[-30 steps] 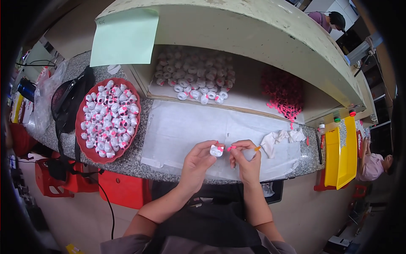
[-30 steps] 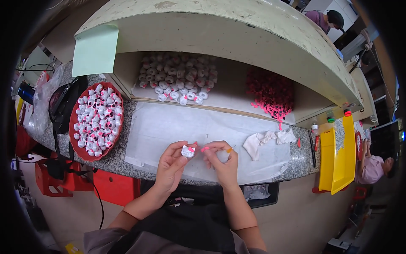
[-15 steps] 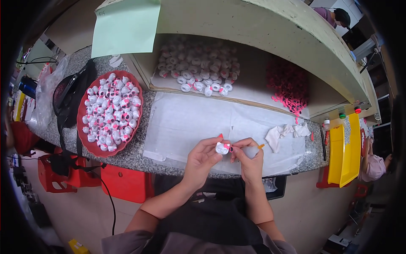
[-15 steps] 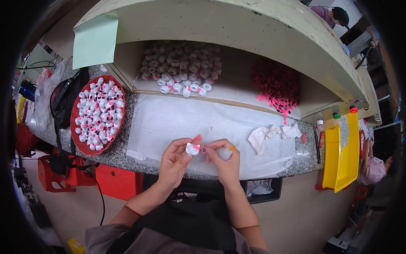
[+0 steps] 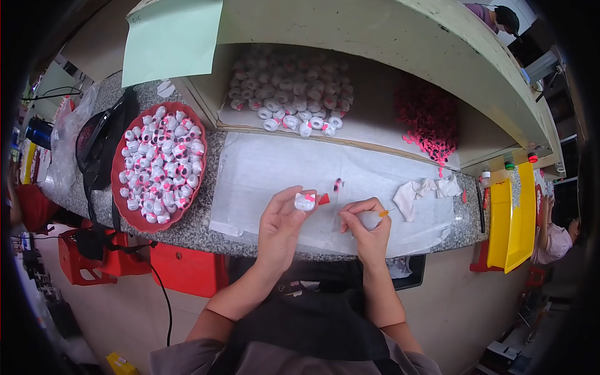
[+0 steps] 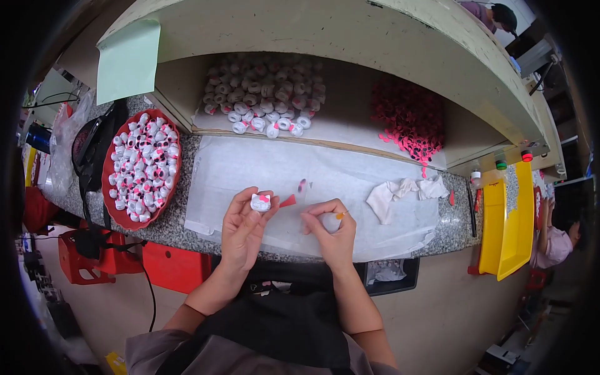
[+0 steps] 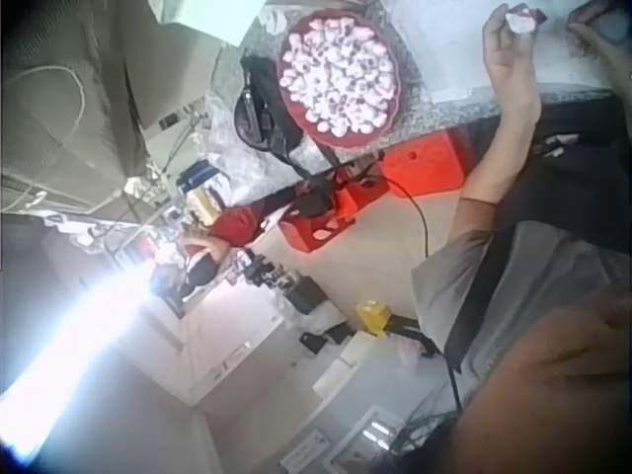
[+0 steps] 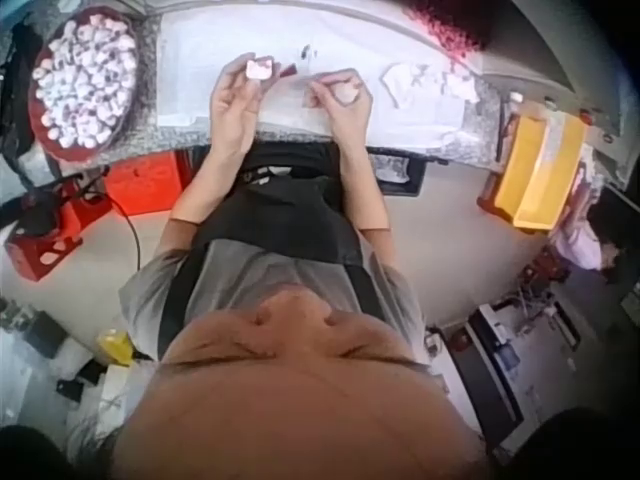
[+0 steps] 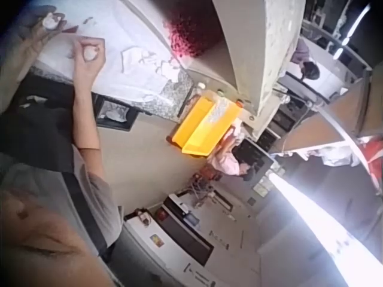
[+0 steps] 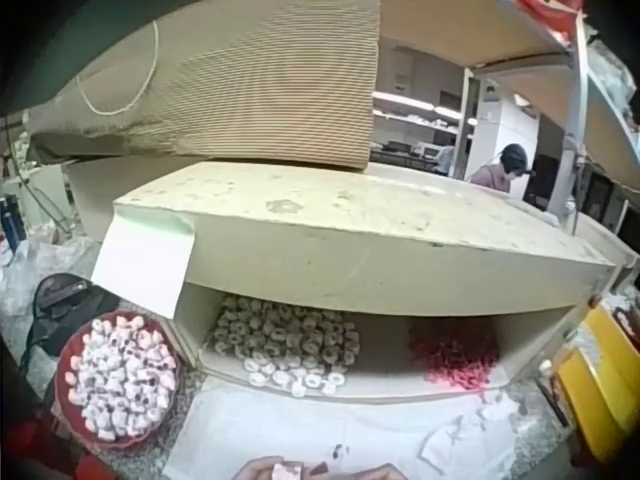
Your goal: Assembling small components by applying adhesive from a squeeze bottle to pink and white parts.
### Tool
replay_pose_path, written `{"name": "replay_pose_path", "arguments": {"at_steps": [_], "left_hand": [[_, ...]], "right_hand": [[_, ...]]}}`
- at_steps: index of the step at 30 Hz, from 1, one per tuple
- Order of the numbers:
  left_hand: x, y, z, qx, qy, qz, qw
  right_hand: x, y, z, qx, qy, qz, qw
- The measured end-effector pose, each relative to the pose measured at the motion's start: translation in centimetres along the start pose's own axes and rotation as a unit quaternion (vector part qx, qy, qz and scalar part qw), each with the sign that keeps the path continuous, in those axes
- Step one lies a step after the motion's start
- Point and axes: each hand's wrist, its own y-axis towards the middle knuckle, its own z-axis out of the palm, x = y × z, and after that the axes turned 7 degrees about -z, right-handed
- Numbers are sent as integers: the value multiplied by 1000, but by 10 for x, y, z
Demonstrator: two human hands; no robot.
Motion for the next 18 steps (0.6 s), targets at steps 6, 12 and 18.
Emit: {"name": "replay_pose_path", "arguments": {"at_steps": [6,12,18], "left_hand": [[1,0,-4,-8,17,1,1000],[-23,3,-21,-76,27,92,993],[-34,1,-28,-90,15,107,990]], "right_hand": [[-4,4,-1,-3,-144,-14,989],[19,73,-13,113,-439,-247,857],[-6,112,-10,175,-517,-208,811]]}}
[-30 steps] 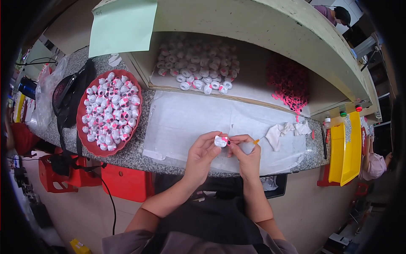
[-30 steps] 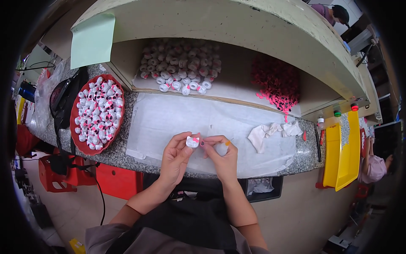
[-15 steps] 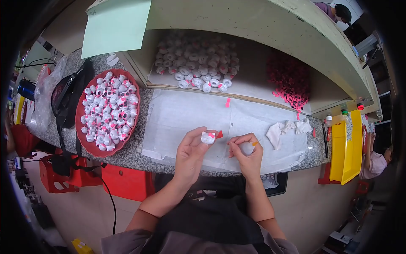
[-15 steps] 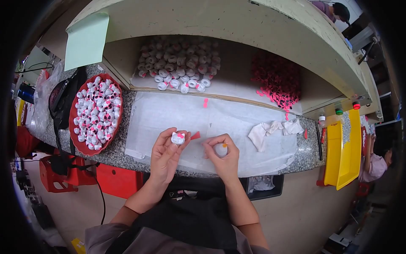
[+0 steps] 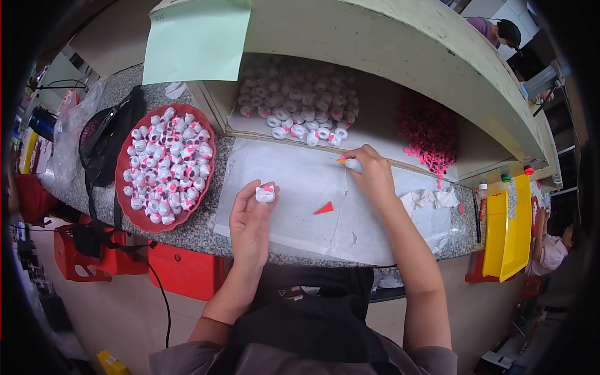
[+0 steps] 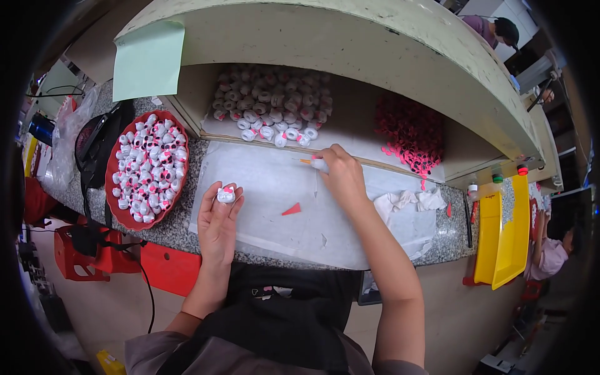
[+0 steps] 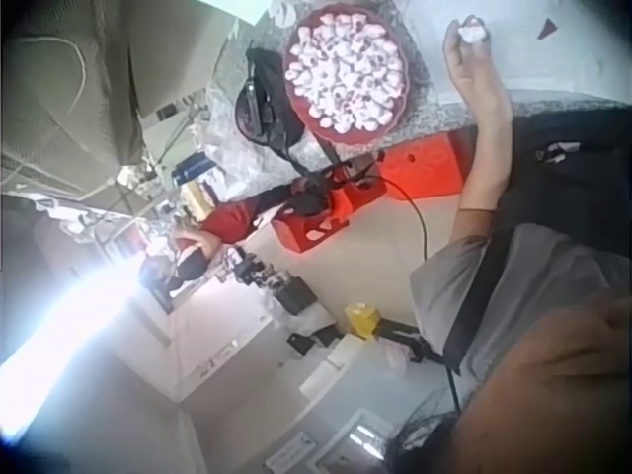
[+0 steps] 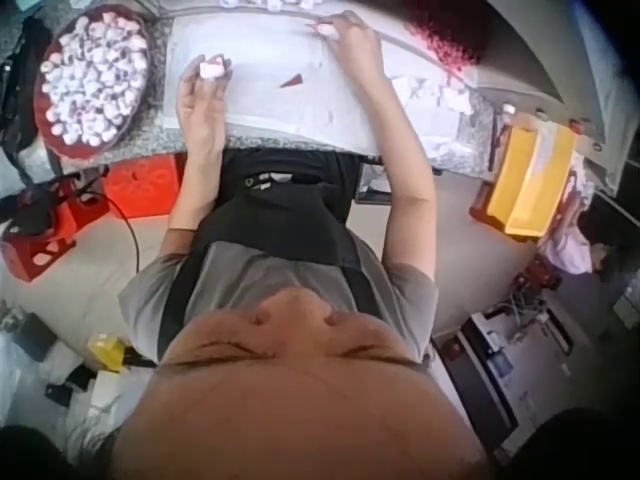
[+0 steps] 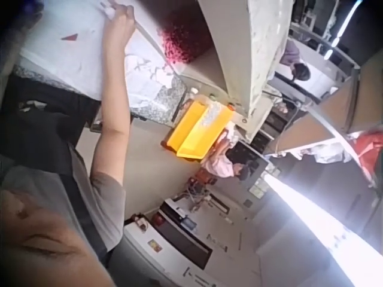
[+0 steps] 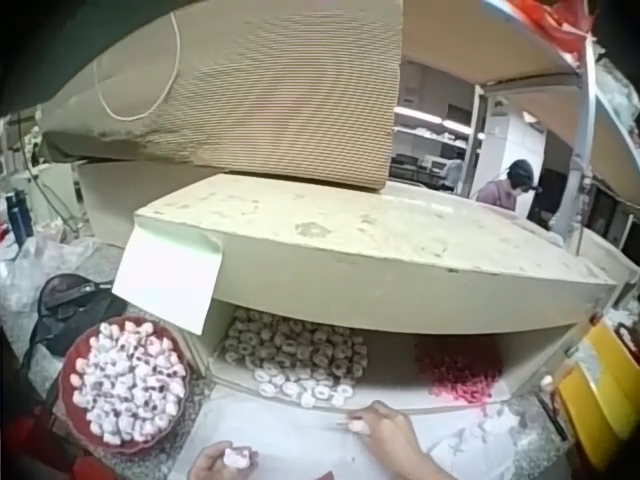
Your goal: Assembling small components by applying adhesive from a squeeze bottle to pink and white parts.
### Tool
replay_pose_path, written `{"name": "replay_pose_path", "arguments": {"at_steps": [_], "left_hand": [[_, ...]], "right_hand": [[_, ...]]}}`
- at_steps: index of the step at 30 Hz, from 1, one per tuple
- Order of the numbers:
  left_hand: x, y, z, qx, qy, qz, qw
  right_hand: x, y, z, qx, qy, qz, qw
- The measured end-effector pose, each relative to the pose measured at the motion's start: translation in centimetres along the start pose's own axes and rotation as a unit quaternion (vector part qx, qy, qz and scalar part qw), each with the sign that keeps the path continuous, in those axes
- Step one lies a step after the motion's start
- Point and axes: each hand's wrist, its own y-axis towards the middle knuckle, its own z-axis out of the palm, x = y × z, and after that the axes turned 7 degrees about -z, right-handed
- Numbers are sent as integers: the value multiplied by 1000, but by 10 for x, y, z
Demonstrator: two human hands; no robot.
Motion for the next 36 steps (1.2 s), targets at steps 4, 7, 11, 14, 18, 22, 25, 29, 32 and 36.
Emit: {"name": "replay_pose_path", "arguments": {"at_steps": [4,7,11,14,18,22,25,29,32,36], "left_hand": [[-1,4,-5,-1,3,-5,1000],[-3,5,-7,1,-5,-7,1000],[2,5,-4,-1,-3,-15,1000],[6,5,0,8,9,-20,1000],[10,0,6,37,11,-35,999],[18,-5,15,75,35,-81,993],[23,-12,24,103,38,-114,987],[30,-22,35,124,38,-134,983],[32,-23,36,105,52,-111,987],[31,-22,36,110,93,-75,987]], "right_hand": [[6,0,7,2,-26,23,999],[18,-4,5,7,-36,20,999],[17,-15,1,-7,12,-9,1000],[12,-17,4,-32,48,7,998],[26,-25,-9,-38,359,152,920],[52,-45,-20,-15,492,226,841],[67,-52,-19,-43,585,244,772],[74,-61,-13,-83,609,250,748],[77,-70,-14,-129,633,265,716],[79,-83,-24,-167,633,212,725]]}}
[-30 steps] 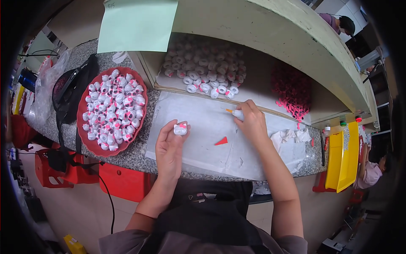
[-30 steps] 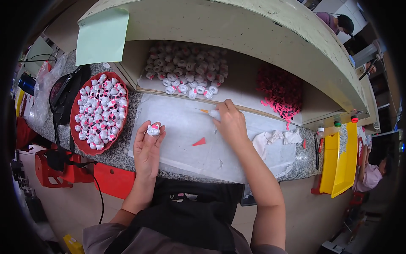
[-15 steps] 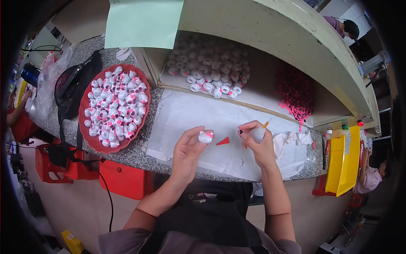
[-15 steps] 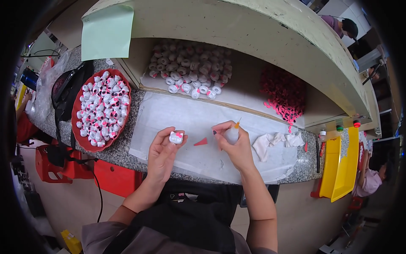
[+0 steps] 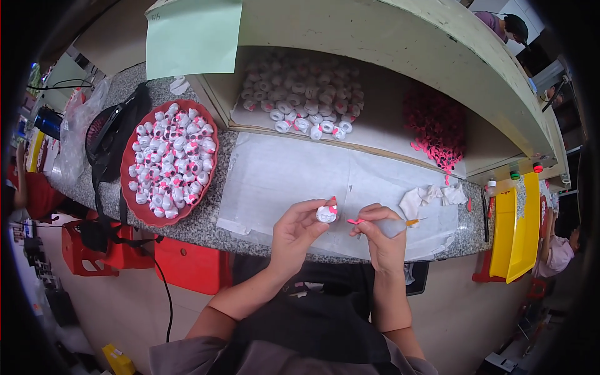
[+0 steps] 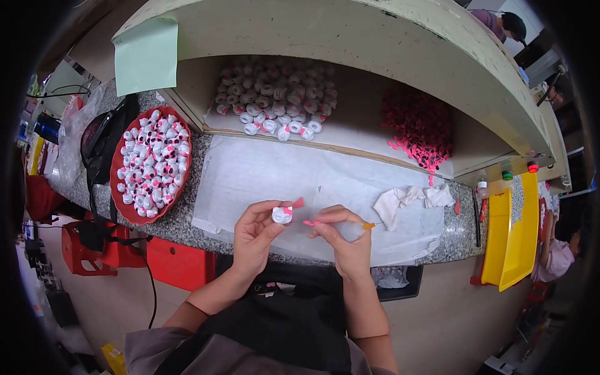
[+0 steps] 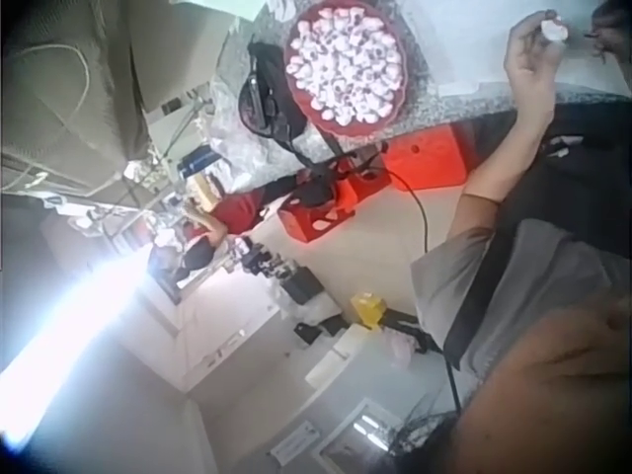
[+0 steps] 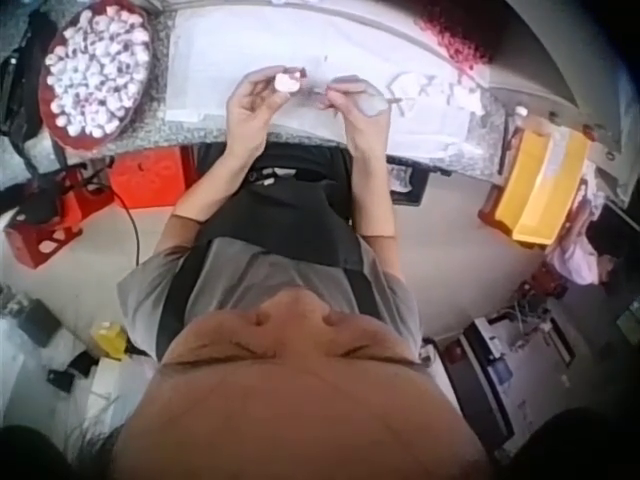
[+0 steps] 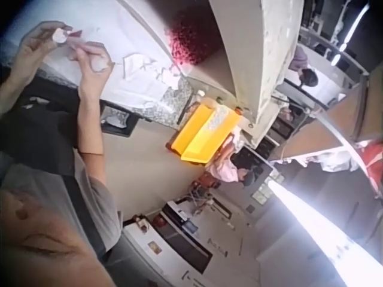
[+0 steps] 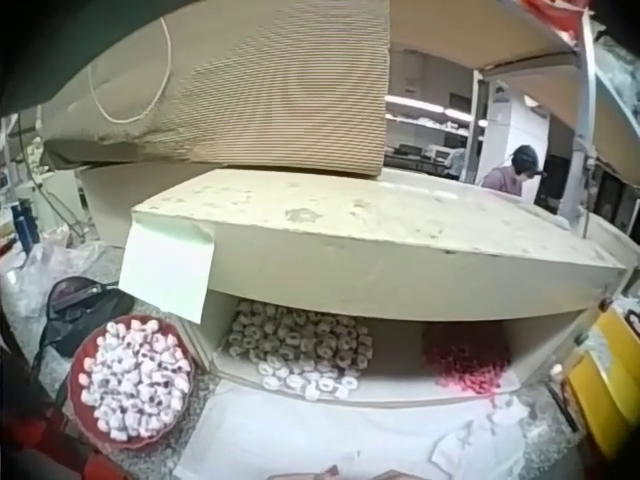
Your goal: Assembling small components by applying adhesive from a squeeze bottle to pink and white parts.
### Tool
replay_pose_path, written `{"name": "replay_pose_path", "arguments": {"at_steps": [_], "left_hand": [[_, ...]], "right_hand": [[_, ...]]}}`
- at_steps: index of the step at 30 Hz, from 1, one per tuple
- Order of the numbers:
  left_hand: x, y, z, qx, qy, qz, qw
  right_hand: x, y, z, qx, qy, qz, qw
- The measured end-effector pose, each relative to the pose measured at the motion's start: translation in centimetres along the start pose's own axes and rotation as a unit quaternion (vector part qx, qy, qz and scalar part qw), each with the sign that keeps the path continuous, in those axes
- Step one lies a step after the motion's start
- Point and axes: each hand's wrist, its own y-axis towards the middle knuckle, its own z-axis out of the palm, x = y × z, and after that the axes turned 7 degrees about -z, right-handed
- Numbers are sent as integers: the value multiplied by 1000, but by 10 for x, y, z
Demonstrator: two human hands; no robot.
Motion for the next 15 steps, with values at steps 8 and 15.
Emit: {"name": "replay_pose_path", "arguments": {"at_steps": [8,15], "left_hand": [[3,-3,-4,39,185,112,976],[0,-4,0,13,233,129,964]], "right_hand": [[4,-13,12,42,13,28,999],[-5,-15,14,-5,33,35,999]]}}
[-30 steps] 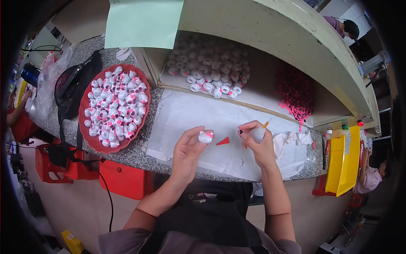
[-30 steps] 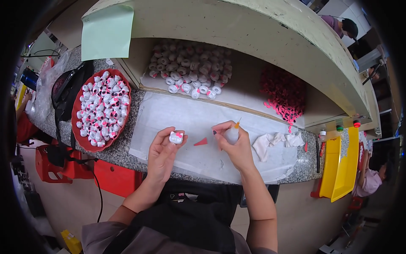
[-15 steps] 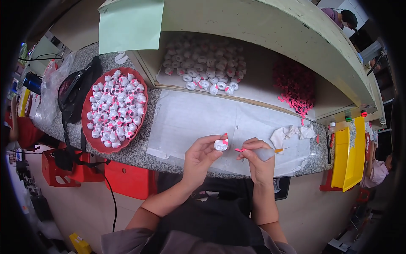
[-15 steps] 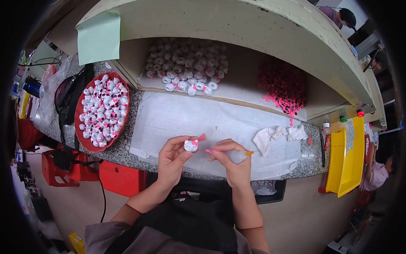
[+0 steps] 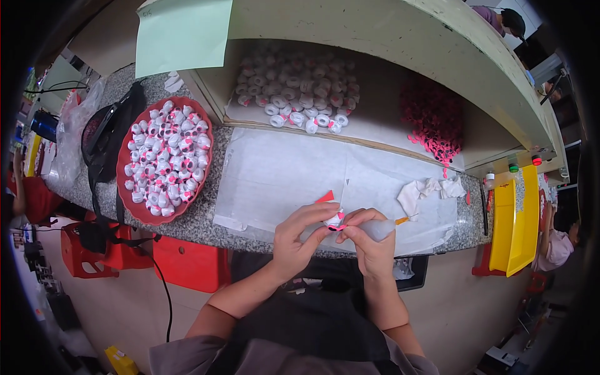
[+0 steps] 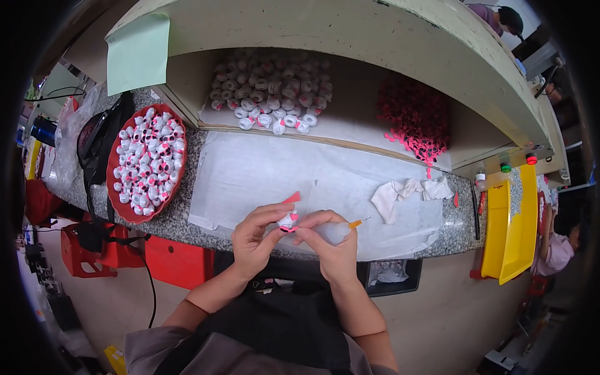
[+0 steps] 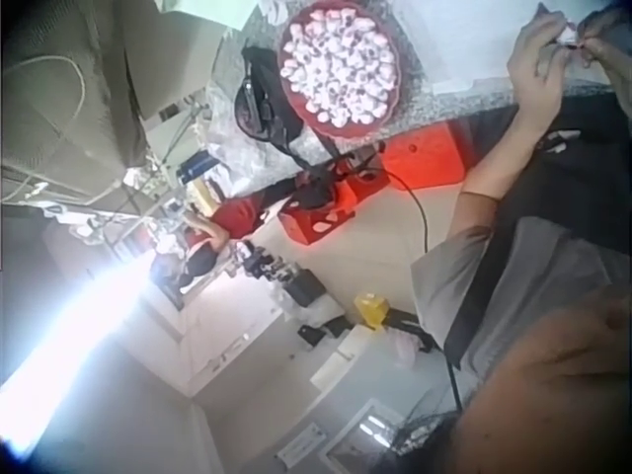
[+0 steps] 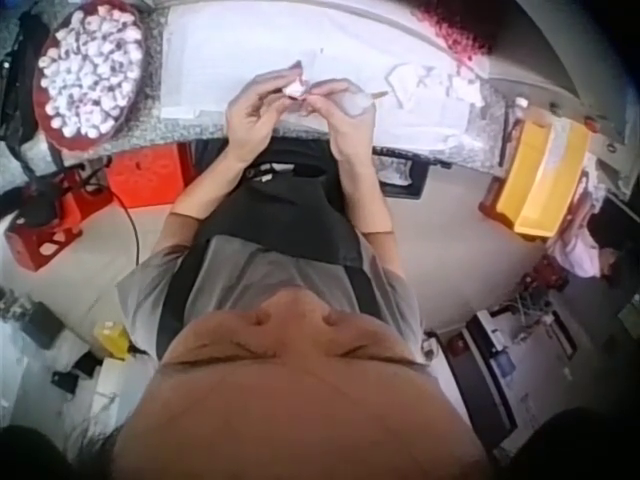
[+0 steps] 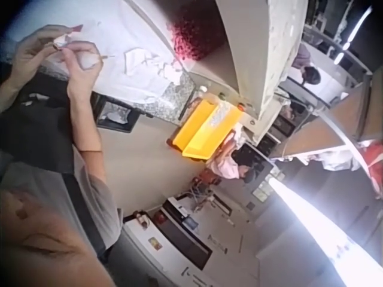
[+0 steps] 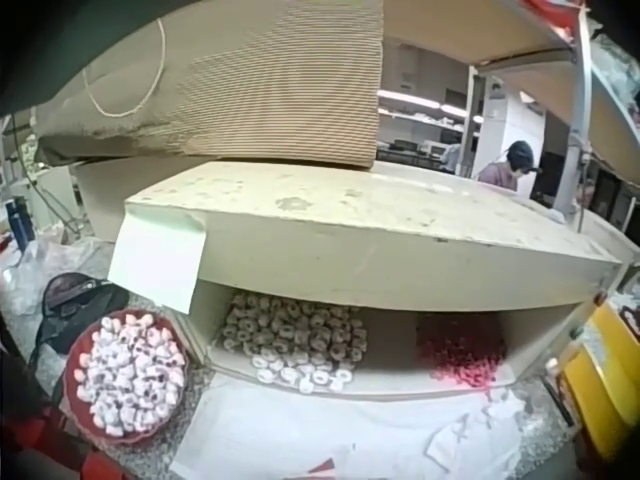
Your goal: Assembling small components by applying adhesive from a squeeze bottle to pink and white parts.
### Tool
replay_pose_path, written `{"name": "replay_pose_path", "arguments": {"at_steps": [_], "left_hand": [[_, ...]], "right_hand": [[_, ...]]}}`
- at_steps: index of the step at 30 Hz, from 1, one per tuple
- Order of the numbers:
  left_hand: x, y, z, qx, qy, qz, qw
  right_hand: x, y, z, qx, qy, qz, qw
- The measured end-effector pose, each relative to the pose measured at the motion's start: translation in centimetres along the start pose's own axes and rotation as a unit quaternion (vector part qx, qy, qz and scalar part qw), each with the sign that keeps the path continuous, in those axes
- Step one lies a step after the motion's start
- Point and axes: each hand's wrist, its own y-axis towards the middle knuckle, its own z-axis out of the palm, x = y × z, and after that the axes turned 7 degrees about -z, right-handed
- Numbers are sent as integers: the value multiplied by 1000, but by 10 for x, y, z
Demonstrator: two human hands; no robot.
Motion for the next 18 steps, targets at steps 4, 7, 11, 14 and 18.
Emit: {"name": "replay_pose_path", "arguments": {"at_steps": [4,7,11,14,18], "left_hand": [[0,1,-2,2,7,12,1000],[-1,1,-7,49,12,31,998],[-2,1,-8,57,-92,3,994],[-9,-2,-8,59,-161,-64,983],[-5,-2,-12,94,-136,-41,985]], "right_hand": [[-1,1,1,-9,-5,1,1000],[-2,1,2,-12,3,5,1000],[-8,0,-2,28,-67,-44,996],[-1,-2,3,18,-84,-43,995],[3,-2,6,65,-48,12,997]]}}
